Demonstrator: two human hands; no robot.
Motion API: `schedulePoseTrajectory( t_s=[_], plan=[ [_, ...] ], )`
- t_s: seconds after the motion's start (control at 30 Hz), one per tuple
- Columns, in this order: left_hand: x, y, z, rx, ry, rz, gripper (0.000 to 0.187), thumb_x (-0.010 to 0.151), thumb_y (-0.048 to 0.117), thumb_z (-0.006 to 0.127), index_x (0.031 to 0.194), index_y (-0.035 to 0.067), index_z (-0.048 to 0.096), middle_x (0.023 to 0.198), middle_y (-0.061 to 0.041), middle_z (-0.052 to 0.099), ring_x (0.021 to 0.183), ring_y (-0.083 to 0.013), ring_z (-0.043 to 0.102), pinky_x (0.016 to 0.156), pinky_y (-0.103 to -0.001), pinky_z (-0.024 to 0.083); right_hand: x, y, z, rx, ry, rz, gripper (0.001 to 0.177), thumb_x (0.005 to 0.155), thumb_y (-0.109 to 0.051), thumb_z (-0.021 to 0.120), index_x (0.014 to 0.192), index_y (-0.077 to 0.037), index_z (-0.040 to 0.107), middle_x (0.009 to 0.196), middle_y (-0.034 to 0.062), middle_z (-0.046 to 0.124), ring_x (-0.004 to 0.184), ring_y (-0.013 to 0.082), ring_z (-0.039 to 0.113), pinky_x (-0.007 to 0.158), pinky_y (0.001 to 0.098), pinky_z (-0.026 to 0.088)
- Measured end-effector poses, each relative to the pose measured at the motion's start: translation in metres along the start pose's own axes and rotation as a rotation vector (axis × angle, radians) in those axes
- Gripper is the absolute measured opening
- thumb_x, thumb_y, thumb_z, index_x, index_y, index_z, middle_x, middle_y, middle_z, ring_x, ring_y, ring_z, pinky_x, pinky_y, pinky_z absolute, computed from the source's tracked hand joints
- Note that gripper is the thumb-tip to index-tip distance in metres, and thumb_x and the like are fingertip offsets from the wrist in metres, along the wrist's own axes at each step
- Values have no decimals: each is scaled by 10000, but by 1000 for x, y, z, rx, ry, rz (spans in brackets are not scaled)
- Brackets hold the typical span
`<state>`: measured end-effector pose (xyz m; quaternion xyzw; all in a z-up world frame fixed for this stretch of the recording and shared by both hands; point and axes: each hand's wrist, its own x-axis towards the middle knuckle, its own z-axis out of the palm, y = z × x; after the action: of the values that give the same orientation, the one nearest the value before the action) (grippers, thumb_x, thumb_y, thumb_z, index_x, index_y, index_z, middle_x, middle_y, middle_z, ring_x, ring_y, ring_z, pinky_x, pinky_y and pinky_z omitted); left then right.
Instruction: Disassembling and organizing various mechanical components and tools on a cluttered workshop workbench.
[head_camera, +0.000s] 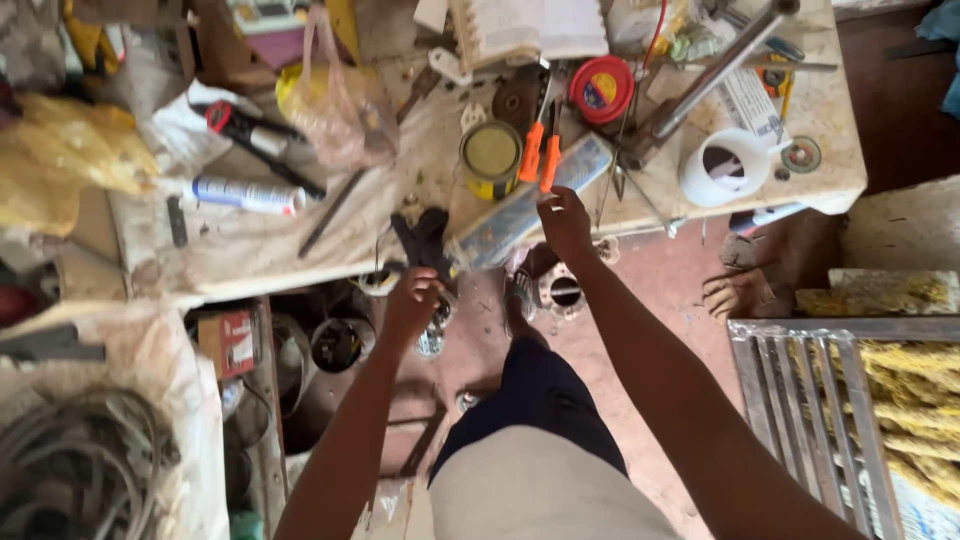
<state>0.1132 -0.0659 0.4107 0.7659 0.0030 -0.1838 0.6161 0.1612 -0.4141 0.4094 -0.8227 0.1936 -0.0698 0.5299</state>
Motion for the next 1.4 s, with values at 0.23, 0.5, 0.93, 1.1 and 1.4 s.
schedulePoseTrajectory(
  t_s=[0.23,0.5,0.93,1.1,1.4],
  plan=[
    [93,149,62,691,100,439,889,837,224,841,1533,-4,338,1530,-245,406,1383,-428,448,1116,-518,405,131,9,51,-364,134,41,691,876,-445,830,1287,6,506,1302,310,515,1275,478,420,1073,608,357],
    [149,219,95,820,23,277,1102,712,283,905,1580,79,258,1645,-180,282,1424,-413,390,1119,-524,410,138,-25,27,-376,-68,426,998,702,-445,858,1407,9,315,1439,302,350,1338,509,305,1097,620,299],
    [168,232,96,850,-41,181,1132,541,248,961,1478,62,354,1410,-173,414,1236,-409,468,932,-513,527,73,-38,-55,440,-315,736,460,801,-260,727,1177,-35,588,895,85,663,728,195,655,614,354,525],
    [166,236,83,836,-10,155,1145,505,202,968,1479,85,378,1408,-147,417,1226,-406,463,984,-503,516,47,-39,-62,316,-277,615,490,809,-235,752,1191,16,578,914,95,642,751,206,647,641,360,532],
    [171,221,25,892,153,20,1172,514,212,981,1503,113,362,1440,-135,417,1263,-417,453,983,-507,527,37,-76,-60,-176,-354,297,852,670,-323,824,1367,10,466,1083,149,663,884,277,681,760,397,556]
  ],
)
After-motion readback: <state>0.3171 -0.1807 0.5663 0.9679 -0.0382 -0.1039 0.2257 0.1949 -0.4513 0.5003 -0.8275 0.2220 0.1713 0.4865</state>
